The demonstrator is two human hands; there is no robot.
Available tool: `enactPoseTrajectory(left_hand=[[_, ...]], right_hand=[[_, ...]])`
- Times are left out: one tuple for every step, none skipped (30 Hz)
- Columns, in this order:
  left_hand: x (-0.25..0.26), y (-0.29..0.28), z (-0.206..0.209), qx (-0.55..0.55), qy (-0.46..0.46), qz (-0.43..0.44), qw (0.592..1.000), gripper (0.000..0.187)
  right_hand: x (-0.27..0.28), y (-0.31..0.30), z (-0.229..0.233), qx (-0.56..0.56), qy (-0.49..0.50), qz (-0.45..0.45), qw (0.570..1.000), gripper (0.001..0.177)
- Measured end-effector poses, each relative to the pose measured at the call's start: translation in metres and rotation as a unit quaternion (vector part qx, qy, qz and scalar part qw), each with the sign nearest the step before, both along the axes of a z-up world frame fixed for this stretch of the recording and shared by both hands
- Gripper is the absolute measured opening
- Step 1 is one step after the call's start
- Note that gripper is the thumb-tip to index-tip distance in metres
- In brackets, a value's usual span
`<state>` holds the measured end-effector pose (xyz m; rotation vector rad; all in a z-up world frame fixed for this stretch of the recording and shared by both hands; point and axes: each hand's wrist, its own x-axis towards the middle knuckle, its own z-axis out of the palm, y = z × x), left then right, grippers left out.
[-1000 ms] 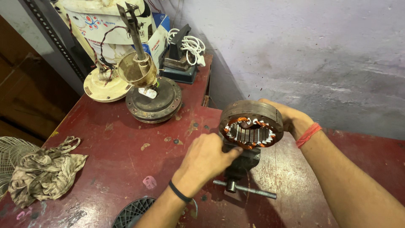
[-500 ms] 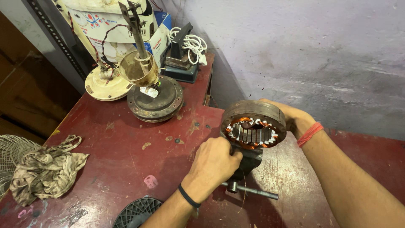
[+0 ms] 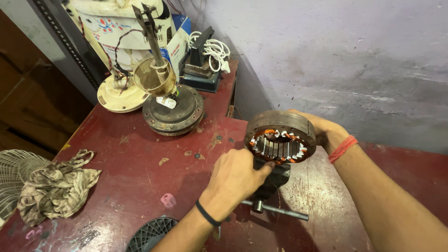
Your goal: The person holds a motor stator clamped in a vise and repeatedly inserts and removes a small metal tool into the winding slots. The person rotates the stator slightly and continues the same insertion and removal motion throughout the clip.
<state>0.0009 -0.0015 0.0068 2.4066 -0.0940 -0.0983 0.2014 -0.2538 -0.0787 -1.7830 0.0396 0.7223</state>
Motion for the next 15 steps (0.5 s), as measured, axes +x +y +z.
enactPoseTrajectory(left_hand=[[0.0,-0.001,0.001,0.022,-0.007,-0.005,1.0,0.043],[0.0,-0.004,0.002,0.043,-0.014,-0.01,0.999,0.044],[-0.001,-0.007,0.002,0.063,-0.01,-0.026,0.998,0.045],[-0.003,-0.009,0.002,0.085,-0.008,-0.041,0.995,0.045],[-0.005,-0.011,0.001,0.108,-0.005,-0.056,0.993,0.045],[-0.009,-0.012,-0.001,0.104,0.005,-0.063,0.993,0.043],[-0.013,-0.013,-0.004,0.101,0.015,-0.069,0.992,0.042],[-0.018,-0.015,-0.007,0.097,0.026,-0.077,0.992,0.04],[-0.022,-0.016,-0.01,0.081,0.024,-0.061,0.995,0.038],[-0.025,-0.017,-0.013,0.065,0.02,-0.045,0.997,0.036],[-0.027,-0.018,-0.016,0.049,0.017,-0.029,0.998,0.035],[-0.03,-0.02,-0.019,0.031,0.034,-0.011,0.999,0.035],[-0.033,-0.021,-0.022,0.013,0.051,0.008,0.999,0.035],[-0.036,-0.022,-0.026,-0.006,0.069,0.027,0.997,0.035],[-0.037,-0.024,-0.031,-0.073,0.087,0.029,0.993,0.034]], right_hand=[[-0.004,0.004,0.004,-0.002,0.009,-0.011,1.0,0.041],[-0.008,0.007,0.009,-0.008,0.01,-0.019,1.0,0.042],[-0.013,0.009,0.013,-0.013,0.011,-0.026,1.0,0.043],[-0.016,0.013,0.017,-0.016,0.011,-0.033,0.999,0.043],[-0.019,0.015,0.021,0.014,0.0,-0.005,1.0,0.044],[-0.022,0.018,0.022,0.044,-0.009,0.023,0.999,0.044],[-0.024,0.019,0.023,0.075,-0.018,0.05,0.996,0.045],[-0.025,0.018,0.023,0.081,-0.028,0.059,0.995,0.044],[-0.025,0.018,0.021,0.087,-0.037,0.067,0.993,0.044],[-0.025,0.017,0.02,0.093,-0.047,0.076,0.992,0.046],[-0.024,0.016,0.018,0.098,-0.047,0.082,0.991,0.045],[-0.021,0.016,0.017,0.104,-0.046,0.089,0.99,0.044],[-0.018,0.016,0.015,0.109,-0.046,0.095,0.988,0.044],[-0.016,0.015,0.013,0.11,-0.046,0.091,0.989,0.044],[-0.013,0.016,0.011,0.112,-0.046,0.087,0.989,0.044]])
